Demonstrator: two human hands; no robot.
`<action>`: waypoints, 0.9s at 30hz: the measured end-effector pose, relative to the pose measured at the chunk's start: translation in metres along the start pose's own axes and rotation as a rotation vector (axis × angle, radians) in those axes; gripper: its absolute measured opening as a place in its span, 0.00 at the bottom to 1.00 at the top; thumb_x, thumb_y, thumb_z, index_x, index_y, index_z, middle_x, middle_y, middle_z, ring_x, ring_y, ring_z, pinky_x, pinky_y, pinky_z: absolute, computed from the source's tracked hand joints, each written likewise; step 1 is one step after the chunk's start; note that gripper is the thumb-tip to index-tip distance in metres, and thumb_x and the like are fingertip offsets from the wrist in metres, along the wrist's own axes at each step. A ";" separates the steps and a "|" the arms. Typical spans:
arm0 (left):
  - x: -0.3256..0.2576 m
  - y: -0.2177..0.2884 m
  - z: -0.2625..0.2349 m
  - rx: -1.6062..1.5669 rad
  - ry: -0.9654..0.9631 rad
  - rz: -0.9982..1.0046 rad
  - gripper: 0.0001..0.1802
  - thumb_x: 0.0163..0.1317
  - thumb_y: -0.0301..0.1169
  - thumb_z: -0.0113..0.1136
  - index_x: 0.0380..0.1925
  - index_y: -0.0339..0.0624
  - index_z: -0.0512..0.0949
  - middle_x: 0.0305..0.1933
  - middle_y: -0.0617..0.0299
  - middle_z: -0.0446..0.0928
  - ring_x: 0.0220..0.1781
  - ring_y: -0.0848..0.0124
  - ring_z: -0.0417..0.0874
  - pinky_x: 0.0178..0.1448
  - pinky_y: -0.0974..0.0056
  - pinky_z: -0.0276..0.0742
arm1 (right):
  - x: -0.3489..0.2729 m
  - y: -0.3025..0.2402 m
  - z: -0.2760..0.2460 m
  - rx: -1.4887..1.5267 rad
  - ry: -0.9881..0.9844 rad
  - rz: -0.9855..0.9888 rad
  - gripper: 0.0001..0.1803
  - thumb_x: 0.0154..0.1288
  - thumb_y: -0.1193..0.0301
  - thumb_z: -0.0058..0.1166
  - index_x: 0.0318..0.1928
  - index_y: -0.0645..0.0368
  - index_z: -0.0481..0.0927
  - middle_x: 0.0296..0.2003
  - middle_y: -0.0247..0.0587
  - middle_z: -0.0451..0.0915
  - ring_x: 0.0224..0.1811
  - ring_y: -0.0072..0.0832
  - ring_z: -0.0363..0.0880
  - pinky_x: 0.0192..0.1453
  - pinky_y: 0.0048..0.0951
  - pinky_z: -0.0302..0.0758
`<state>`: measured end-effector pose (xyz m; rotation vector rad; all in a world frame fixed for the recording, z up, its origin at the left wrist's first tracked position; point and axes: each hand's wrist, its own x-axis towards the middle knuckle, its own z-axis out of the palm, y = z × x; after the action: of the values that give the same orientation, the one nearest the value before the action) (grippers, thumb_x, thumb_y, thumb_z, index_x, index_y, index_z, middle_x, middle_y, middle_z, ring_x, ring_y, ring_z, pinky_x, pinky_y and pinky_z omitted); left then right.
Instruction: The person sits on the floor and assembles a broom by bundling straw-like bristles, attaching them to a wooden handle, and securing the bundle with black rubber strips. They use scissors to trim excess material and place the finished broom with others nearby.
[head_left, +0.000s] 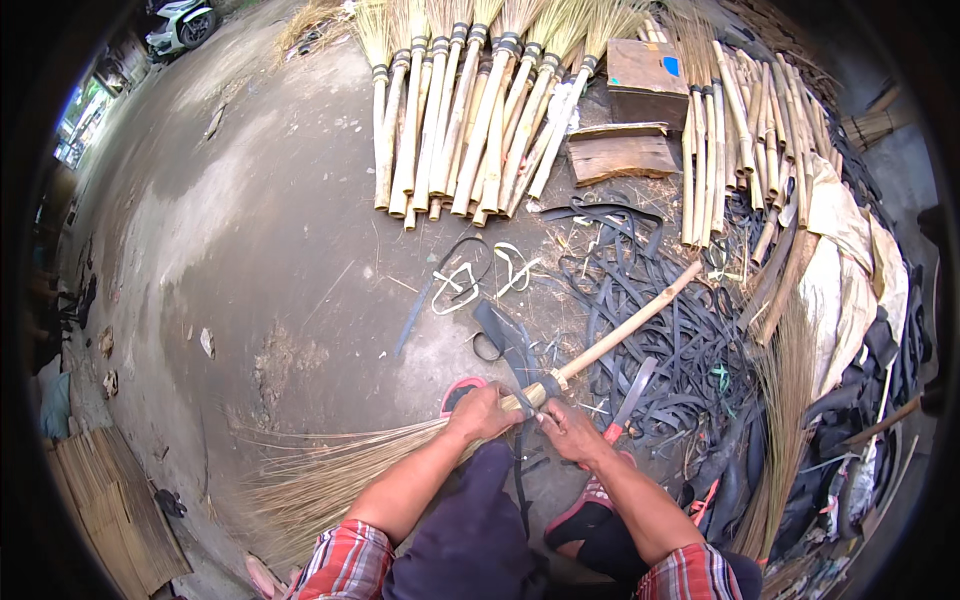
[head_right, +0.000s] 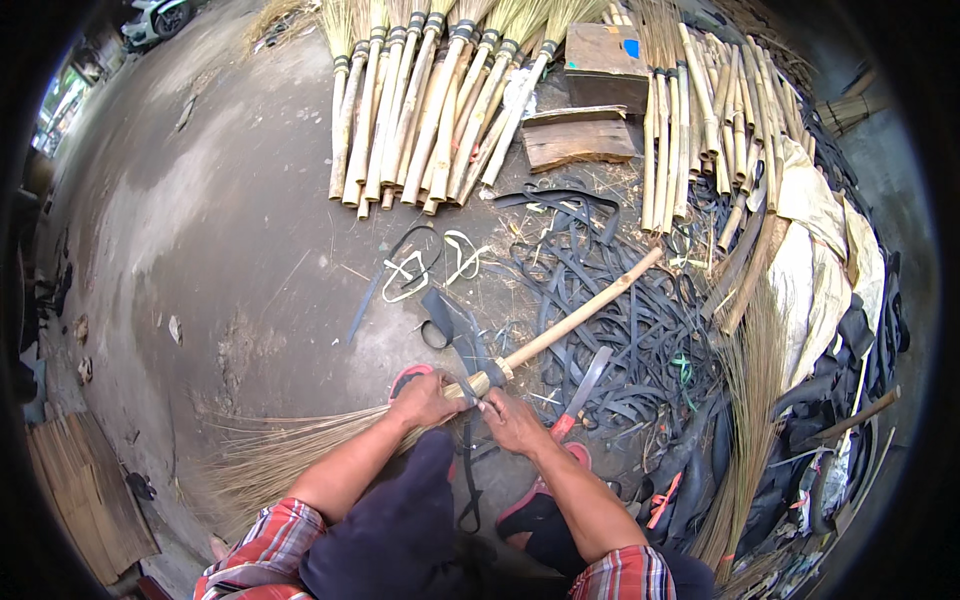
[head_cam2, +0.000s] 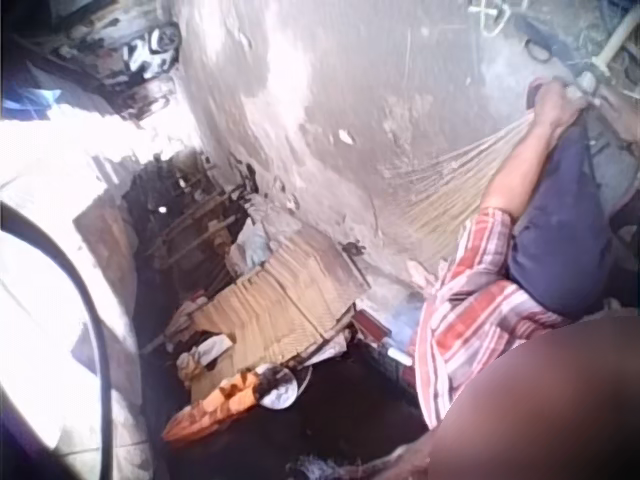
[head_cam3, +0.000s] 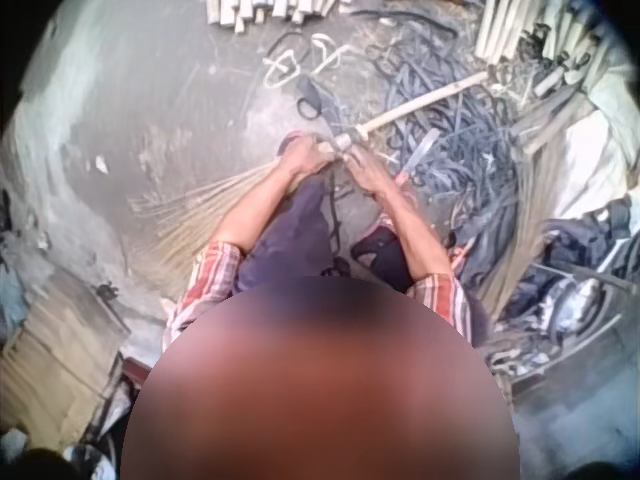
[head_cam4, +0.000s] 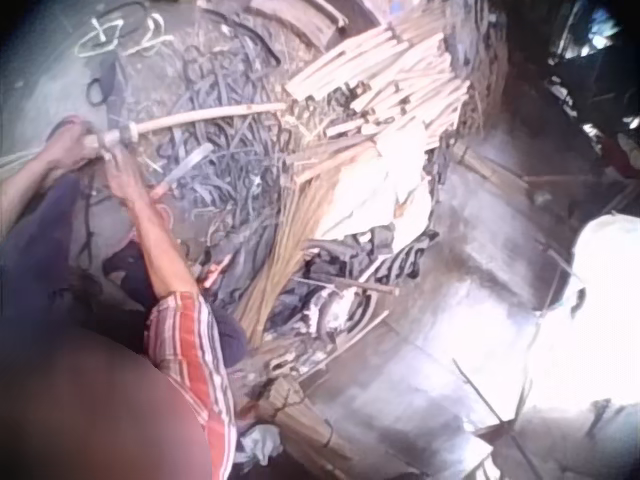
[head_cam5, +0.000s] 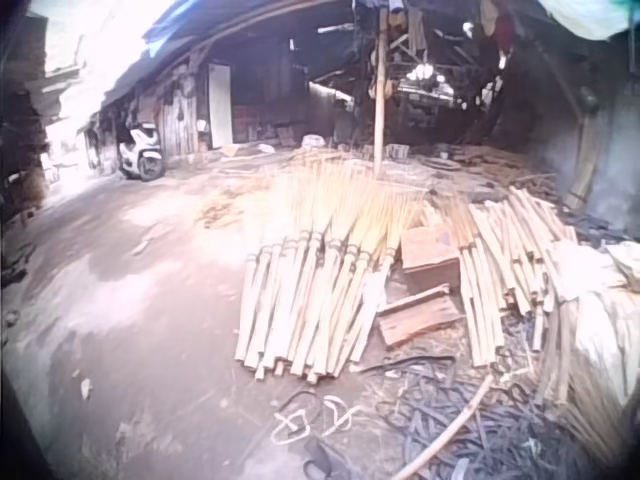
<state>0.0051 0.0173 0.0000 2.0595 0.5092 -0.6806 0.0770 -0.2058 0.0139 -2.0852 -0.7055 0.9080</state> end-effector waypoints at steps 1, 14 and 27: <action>0.004 -0.004 0.001 -0.056 0.006 0.007 0.46 0.53 0.56 0.78 0.64 0.34 0.80 0.56 0.37 0.86 0.61 0.46 0.87 0.66 0.50 0.80 | 0.000 0.003 0.006 -0.071 0.021 0.007 0.15 0.81 0.59 0.51 0.45 0.60 0.74 0.34 0.58 0.79 0.38 0.57 0.80 0.43 0.50 0.75; 0.015 -0.016 0.011 -0.313 0.156 -0.069 0.43 0.55 0.53 0.76 0.61 0.28 0.80 0.53 0.39 0.86 0.55 0.51 0.89 0.63 0.54 0.81 | 0.017 -0.002 0.064 0.073 0.258 0.116 0.12 0.82 0.64 0.47 0.50 0.61 0.69 0.40 0.69 0.81 0.46 0.70 0.79 0.48 0.62 0.73; 0.005 0.014 0.003 0.037 0.140 -0.089 0.45 0.57 0.59 0.62 0.66 0.34 0.79 0.54 0.28 0.84 0.60 0.40 0.86 0.66 0.45 0.79 | 0.016 -0.024 0.087 -0.004 0.666 0.153 0.16 0.63 0.77 0.65 0.49 0.63 0.74 0.41 0.51 0.74 0.42 0.50 0.78 0.48 0.49 0.77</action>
<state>0.0161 0.0077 0.0039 2.1394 0.6768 -0.6043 0.0146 -0.1447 -0.0137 -2.2730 -0.1958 0.2405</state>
